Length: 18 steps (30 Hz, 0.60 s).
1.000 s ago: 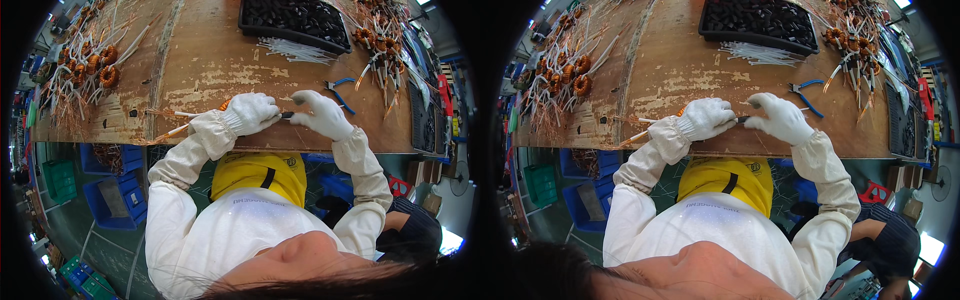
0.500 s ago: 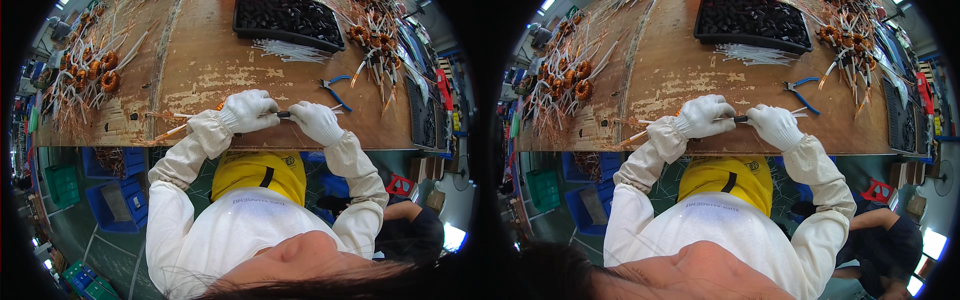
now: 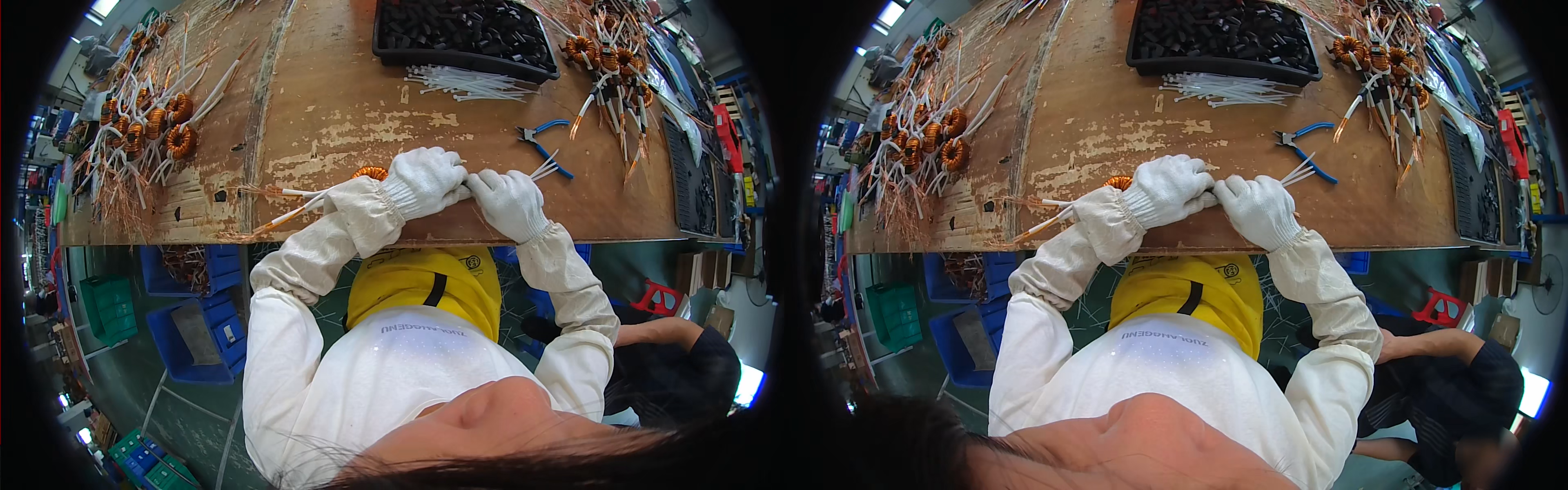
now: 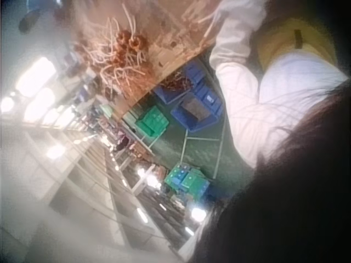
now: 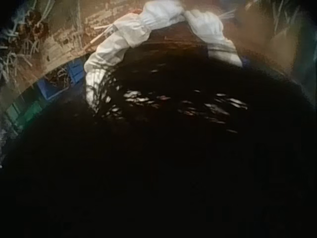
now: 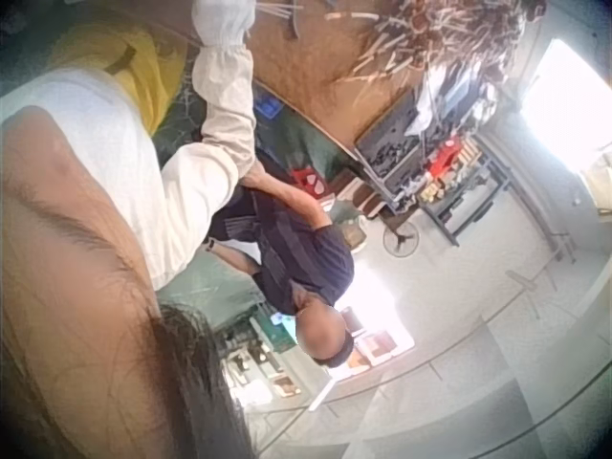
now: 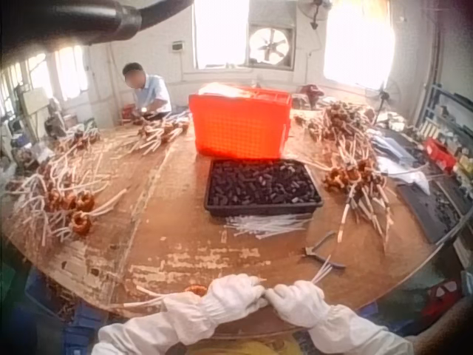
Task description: The recorder is assembling electrical components consisting of copper coils and white/black plastic housings at a workbench.
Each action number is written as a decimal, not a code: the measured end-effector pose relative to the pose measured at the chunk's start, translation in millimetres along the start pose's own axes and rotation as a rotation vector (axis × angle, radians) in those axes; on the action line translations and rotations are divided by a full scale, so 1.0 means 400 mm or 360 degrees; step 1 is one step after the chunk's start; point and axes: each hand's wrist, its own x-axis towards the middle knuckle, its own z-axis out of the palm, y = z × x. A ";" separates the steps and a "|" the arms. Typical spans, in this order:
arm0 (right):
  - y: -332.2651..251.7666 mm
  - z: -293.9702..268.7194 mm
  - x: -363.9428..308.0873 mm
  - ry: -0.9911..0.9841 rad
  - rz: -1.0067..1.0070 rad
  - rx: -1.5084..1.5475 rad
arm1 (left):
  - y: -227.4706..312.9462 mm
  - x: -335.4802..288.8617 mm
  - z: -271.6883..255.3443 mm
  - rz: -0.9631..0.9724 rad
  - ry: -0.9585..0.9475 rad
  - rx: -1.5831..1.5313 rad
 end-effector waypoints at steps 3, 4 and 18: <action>0.002 0.011 -0.002 0.0018 -0.0001 0.0052 | -0.038 -0.039 0.009 0.0093 0.0078 0.0065; 0.004 0.014 -0.001 0.0014 0.0003 0.0081 | -0.051 -0.054 0.009 0.0082 0.0086 0.0102; 0.002 -0.102 0.027 0.0188 0.0415 0.0085 | -0.031 -0.163 -0.050 -0.0182 0.0380 -0.2882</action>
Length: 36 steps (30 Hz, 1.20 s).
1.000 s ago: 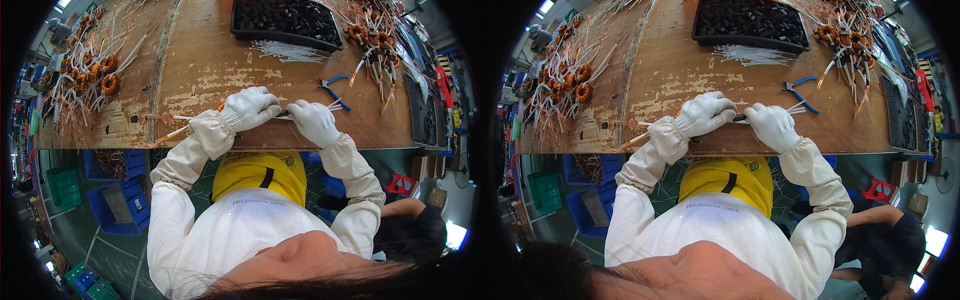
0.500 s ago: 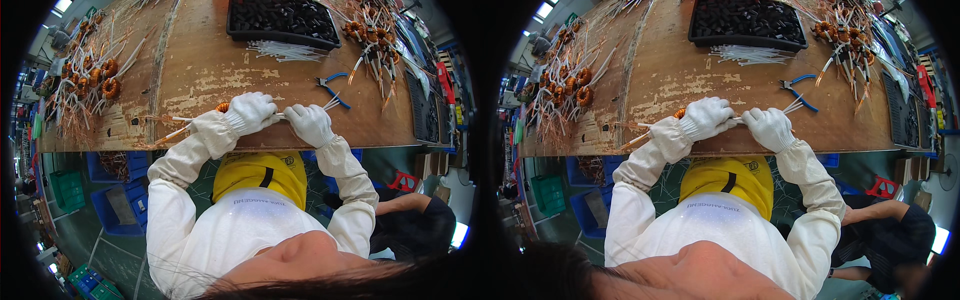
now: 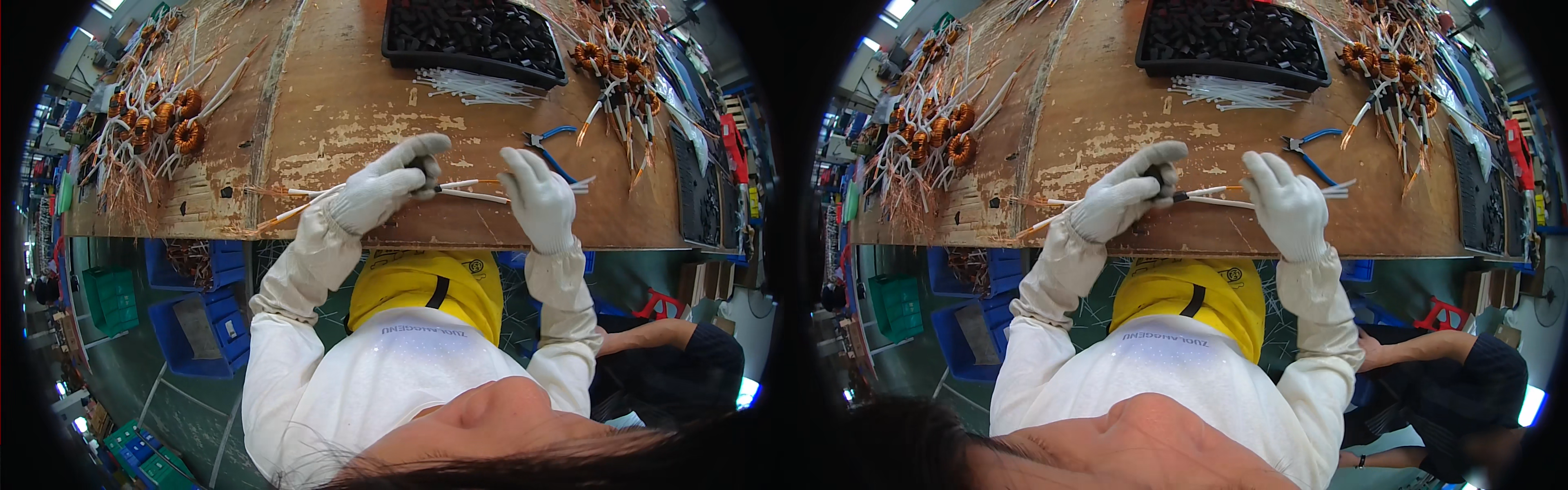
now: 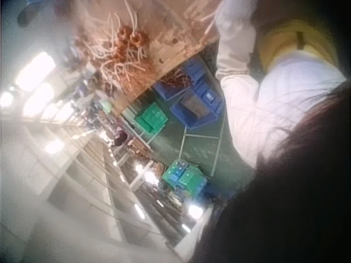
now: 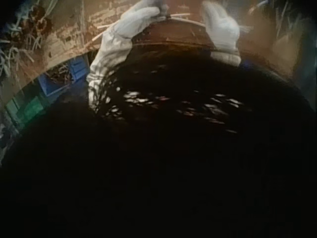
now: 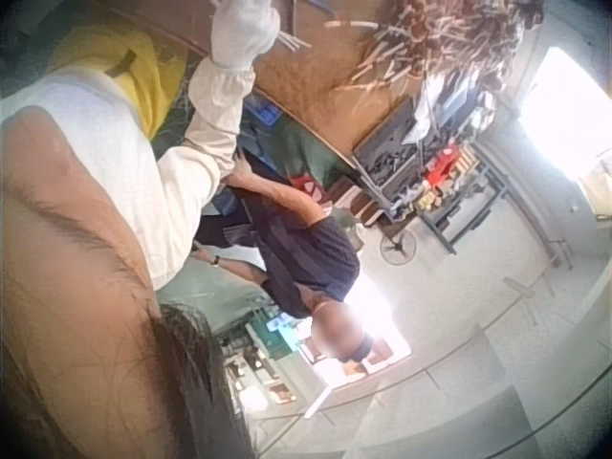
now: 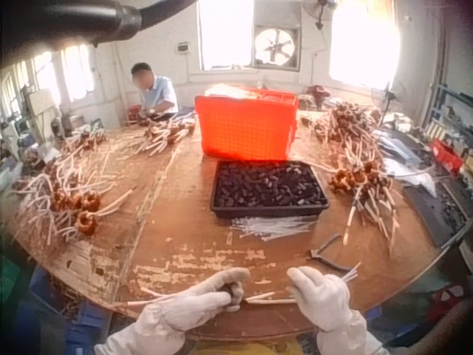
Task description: The recorder is assembling electrical components consisting of copper coils and white/black plastic housings at a workbench.
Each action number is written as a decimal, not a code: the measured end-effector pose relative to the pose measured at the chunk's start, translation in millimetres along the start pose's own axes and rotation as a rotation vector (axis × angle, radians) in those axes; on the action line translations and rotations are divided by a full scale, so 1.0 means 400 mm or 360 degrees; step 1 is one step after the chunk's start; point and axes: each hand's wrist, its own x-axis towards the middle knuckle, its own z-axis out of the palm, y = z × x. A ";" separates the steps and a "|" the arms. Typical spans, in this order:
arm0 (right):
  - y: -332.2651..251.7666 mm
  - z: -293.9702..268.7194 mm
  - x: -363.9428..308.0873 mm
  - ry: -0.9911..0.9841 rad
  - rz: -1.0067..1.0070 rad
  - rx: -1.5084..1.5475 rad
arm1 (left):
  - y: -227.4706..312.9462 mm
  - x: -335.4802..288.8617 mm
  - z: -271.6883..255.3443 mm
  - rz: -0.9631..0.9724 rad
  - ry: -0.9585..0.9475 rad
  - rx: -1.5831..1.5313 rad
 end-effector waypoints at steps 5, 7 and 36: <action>-0.081 -0.021 -0.033 0.0357 0.0340 0.0720 | -0.037 -0.023 0.051 -0.0072 -0.0099 0.0048; -0.106 -0.023 -0.055 0.0222 0.0501 0.1082 | -0.042 -0.029 0.061 -0.0127 -0.0081 0.0143; -0.014 -0.040 -0.248 0.1232 0.1513 0.2006 | -0.296 0.251 0.183 0.0841 -0.0286 0.3239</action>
